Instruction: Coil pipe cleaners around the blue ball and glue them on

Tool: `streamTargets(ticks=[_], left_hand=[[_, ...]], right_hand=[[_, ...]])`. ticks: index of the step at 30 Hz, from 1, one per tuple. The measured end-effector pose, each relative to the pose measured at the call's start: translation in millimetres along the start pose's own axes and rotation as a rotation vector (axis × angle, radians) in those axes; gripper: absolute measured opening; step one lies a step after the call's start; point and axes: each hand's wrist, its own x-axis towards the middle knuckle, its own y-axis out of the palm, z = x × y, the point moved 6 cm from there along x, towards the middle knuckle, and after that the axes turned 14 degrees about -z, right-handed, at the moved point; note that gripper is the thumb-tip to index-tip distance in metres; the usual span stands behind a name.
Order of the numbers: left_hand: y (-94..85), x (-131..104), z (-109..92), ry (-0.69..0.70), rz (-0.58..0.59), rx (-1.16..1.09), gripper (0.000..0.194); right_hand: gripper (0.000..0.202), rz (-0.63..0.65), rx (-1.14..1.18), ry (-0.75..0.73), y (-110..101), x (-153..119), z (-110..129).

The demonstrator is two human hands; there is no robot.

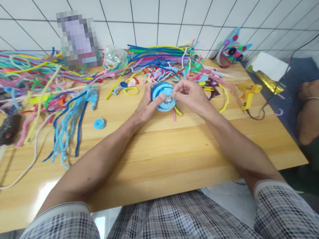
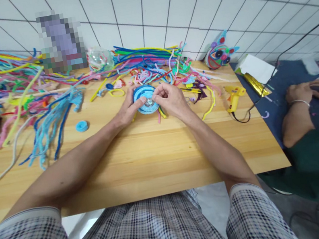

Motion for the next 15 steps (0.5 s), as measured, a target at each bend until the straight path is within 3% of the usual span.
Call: streamTargets(ticks=[4, 10, 15], left_hand=[[1.4, 0.2, -3.4, 0.005, 0.009, -0.007, 0.077], [3.0, -0.1, -9.3, -0.009, 0.02, -0.045, 0.078], [1.1, -0.1, -5.1, -0.005, -0.01, -0.031, 0.076]], right_hand=[[0.02, -0.109, -0.039, -0.076, -15.3, 2.8, 9.7], [0.028, -0.399, -0.134, -0.271, -61.7, 5.0, 33.8], [0.026, -0.528, -0.192, -0.22, -115.9, -6.9, 26.3]])
